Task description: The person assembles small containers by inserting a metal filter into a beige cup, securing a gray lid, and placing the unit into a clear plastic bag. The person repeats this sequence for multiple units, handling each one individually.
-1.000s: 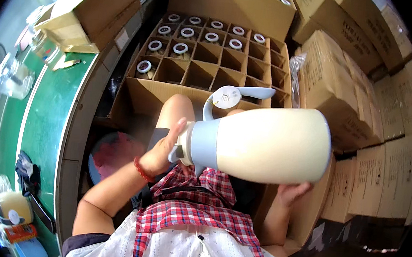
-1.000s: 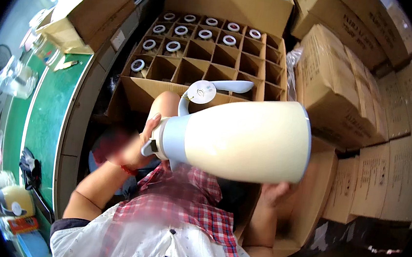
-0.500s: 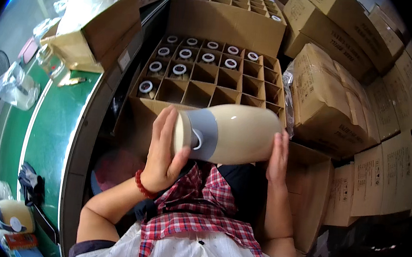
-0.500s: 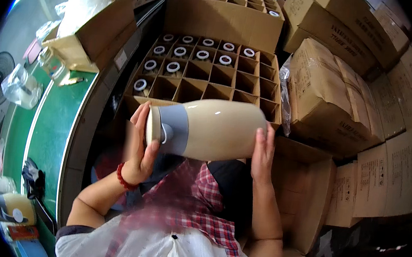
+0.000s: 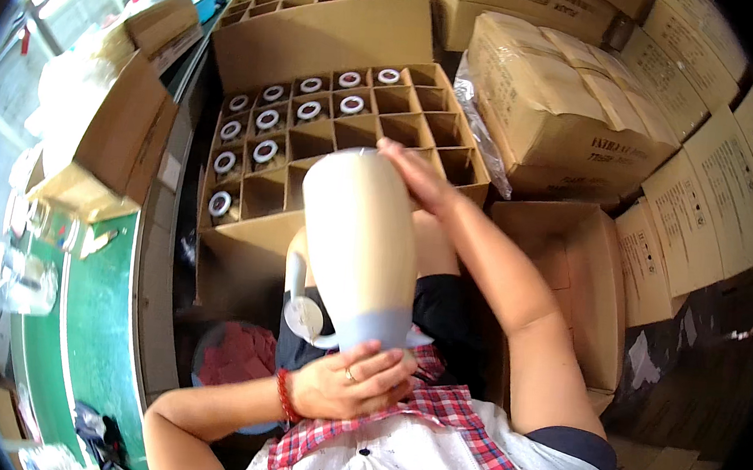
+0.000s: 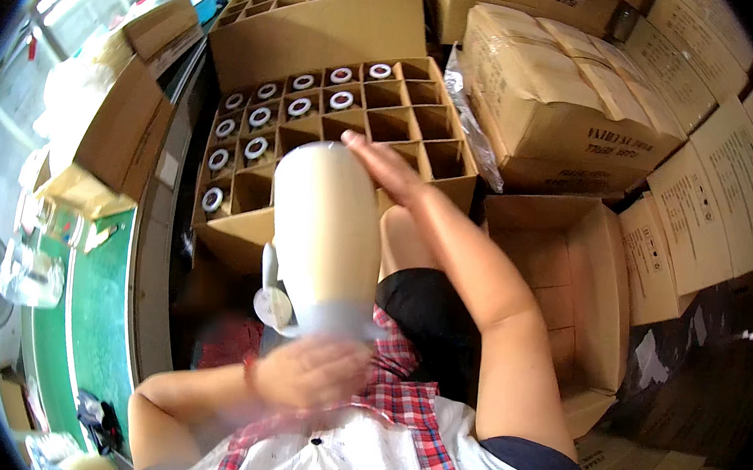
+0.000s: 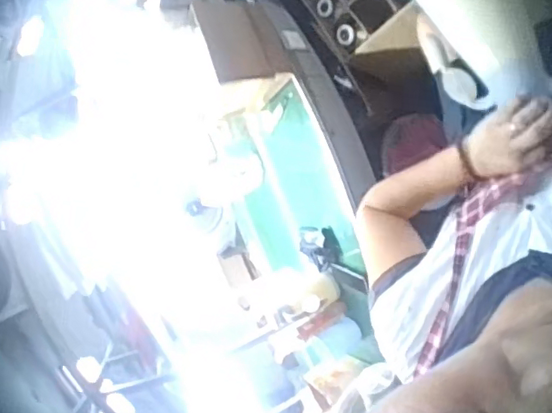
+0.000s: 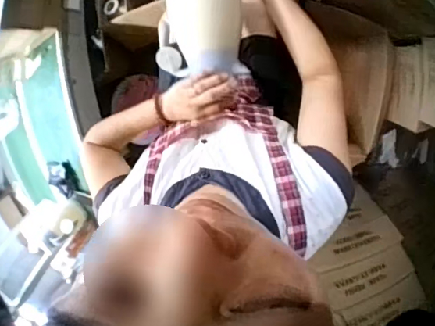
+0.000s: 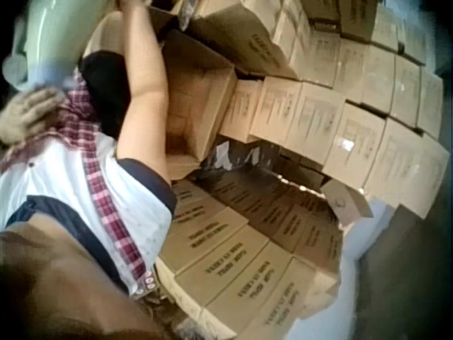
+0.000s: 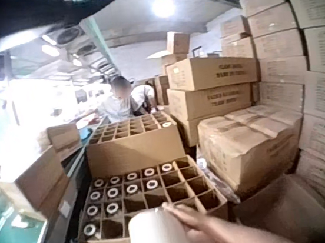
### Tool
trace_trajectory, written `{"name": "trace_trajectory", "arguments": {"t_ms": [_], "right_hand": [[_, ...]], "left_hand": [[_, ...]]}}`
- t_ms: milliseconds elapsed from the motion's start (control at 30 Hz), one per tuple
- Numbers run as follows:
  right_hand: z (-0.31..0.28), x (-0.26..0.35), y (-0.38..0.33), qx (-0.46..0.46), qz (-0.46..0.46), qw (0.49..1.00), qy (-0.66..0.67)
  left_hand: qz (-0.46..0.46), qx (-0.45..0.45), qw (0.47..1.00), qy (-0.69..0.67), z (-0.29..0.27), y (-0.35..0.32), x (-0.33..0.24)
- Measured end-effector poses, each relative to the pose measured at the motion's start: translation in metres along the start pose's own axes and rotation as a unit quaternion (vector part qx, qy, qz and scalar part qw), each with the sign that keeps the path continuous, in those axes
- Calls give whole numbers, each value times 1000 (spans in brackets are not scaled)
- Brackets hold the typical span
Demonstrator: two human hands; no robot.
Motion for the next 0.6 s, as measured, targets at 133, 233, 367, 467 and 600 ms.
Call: {"name": "trace_trajectory", "arguments": {"t_ms": [133, 233, 367, 467, 600], "right_hand": [[12, -43, 9, -4, -41, 989, -142], [-9, -57, 5, 10, -4, 997, -79], [-123, -38, -24, -200, -11, 974, -107], [-251, -76, -54, -403, 129, 694, -582], [-294, -94, -44, -406, 141, 624, -652]], "left_hand": [[-67, 3, 964, -257, 21, 2, 31], [-297, -101, 933, -176, 11, -18, 91], [-440, -179, 867, -150, 19, -57, 183], [-537, -300, 720, -321, 44, -103, 221], [-600, -313, 621, -396, 80, -135, 252]]}}
Point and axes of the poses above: each hand's wrist, its own y-axis towards the middle knuckle, its own z-axis out of the palm, x = y × z, the point moved 8 cm from there along y, towards the middle knuckle, and after that the axes turned 10 degrees about z, right-handed, at the moved point
